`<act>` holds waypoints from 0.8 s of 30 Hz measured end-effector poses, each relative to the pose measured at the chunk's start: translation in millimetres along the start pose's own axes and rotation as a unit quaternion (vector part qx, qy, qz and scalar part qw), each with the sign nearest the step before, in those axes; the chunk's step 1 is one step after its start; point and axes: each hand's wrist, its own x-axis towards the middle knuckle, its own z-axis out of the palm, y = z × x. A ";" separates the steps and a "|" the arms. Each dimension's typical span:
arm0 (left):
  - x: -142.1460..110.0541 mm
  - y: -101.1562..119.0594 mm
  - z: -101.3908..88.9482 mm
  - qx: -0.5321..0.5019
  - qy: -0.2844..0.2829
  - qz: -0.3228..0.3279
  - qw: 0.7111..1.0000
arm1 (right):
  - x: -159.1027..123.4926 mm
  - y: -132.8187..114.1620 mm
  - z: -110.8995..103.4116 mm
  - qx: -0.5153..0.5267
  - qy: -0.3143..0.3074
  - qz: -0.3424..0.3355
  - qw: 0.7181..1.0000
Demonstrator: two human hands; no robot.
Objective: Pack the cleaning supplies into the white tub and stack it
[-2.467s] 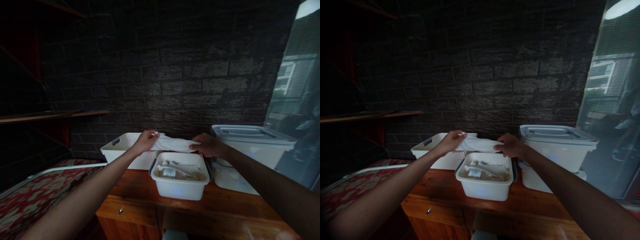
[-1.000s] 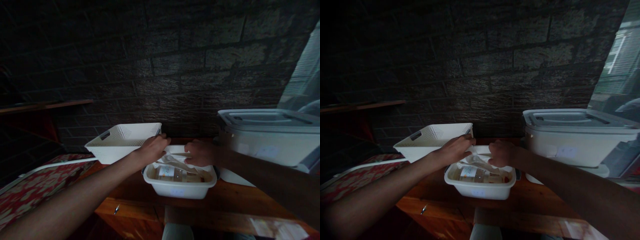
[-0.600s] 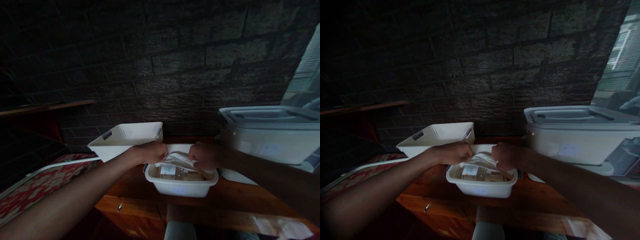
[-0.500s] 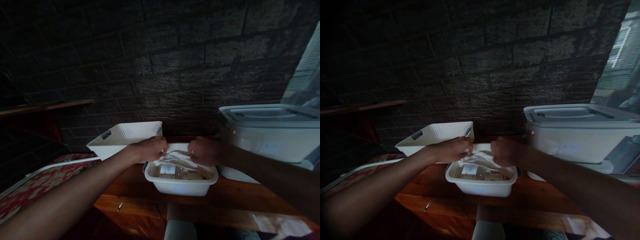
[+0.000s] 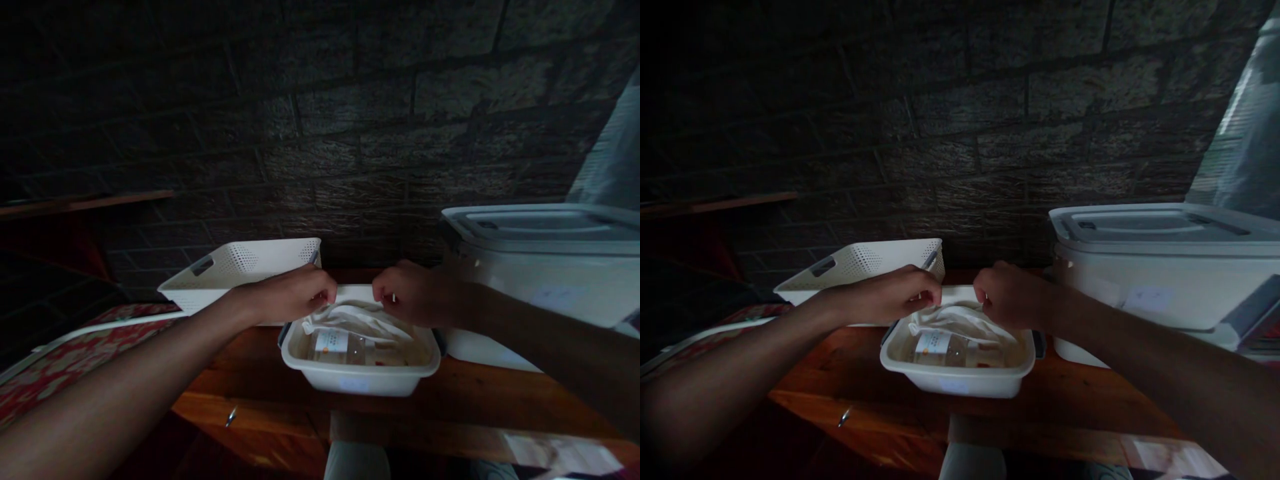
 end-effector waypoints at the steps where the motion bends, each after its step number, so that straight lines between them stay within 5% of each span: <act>1: -1.3 -1.8 -4.9 0.000 0.002 -0.007 1.000 | 2.5 -2.4 -1.9 0.005 0.012 -0.004 1.000; 6: -3.7 -10.9 -14.7 -0.030 -0.002 -0.046 0.999 | 28.5 -19.9 4.8 0.050 0.006 -0.031 0.998; 16: -12.1 -13.0 12.9 -0.024 -0.083 -0.014 0.996 | 63.3 -38.6 46.2 0.162 -0.052 -0.130 0.977; 24: -21.1 -24.7 -10.5 0.010 0.032 -0.025 0.999 | 48.8 -22.8 13.2 0.103 0.041 -0.018 0.994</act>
